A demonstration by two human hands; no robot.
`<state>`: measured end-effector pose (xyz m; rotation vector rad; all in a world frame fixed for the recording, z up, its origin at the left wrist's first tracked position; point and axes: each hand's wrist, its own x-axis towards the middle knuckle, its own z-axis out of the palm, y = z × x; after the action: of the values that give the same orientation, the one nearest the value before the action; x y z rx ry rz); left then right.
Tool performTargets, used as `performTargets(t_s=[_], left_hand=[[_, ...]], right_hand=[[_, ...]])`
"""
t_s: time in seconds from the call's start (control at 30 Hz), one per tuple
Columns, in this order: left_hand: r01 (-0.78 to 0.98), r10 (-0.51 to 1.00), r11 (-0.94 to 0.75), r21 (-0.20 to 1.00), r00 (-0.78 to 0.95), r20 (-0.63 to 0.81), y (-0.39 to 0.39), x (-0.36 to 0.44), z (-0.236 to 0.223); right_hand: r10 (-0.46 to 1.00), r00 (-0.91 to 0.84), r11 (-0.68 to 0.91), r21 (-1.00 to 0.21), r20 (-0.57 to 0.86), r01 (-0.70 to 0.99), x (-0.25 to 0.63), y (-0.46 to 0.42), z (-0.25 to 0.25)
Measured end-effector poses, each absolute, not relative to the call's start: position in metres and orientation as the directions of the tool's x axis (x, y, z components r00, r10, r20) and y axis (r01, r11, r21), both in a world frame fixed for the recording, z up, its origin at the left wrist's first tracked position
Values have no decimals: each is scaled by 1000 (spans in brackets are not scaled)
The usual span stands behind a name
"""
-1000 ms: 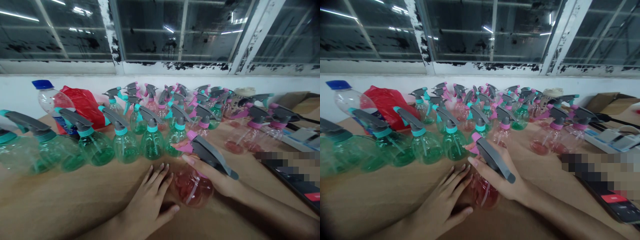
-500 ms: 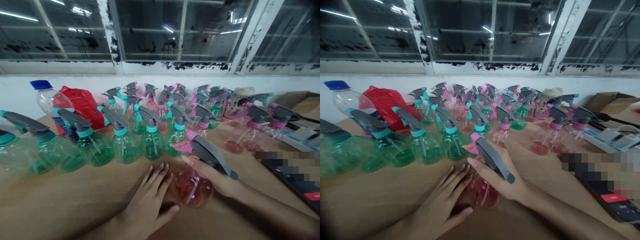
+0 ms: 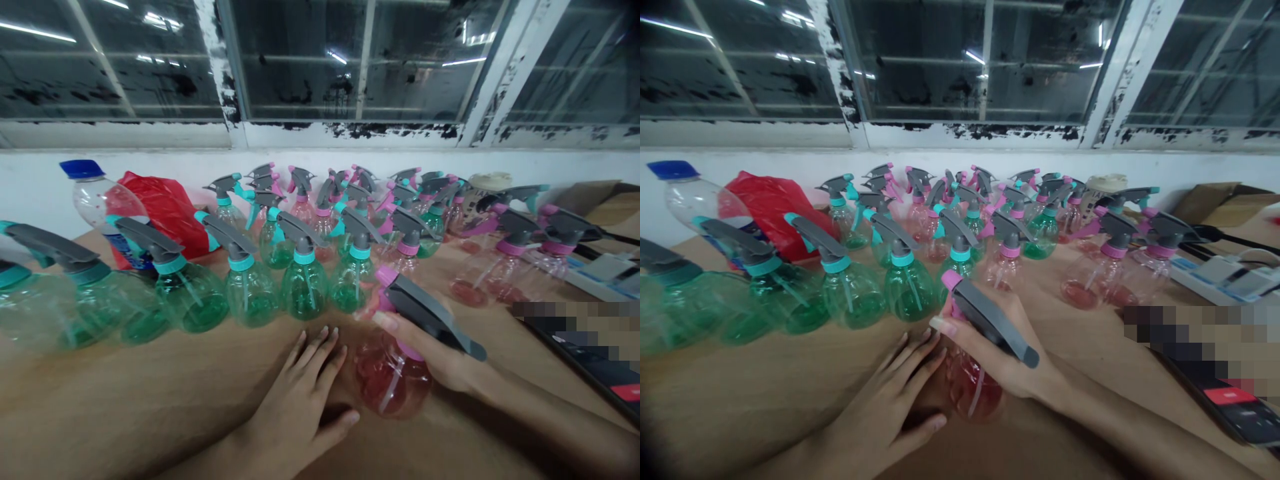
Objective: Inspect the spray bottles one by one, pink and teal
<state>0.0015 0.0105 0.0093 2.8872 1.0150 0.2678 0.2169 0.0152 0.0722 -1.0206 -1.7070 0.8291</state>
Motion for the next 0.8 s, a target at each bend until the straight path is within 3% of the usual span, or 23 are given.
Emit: performTargets(t_s=[0.23,0.8], left_hand=[[611,624,-782,126,762,173,10,2,10],[614,616,-786,71,773,150,10,2,8]], right_hand=[[917,-262,360,-907,301,218,220,17,69],[886,-248,454,-841,391,294,220,16,71]])
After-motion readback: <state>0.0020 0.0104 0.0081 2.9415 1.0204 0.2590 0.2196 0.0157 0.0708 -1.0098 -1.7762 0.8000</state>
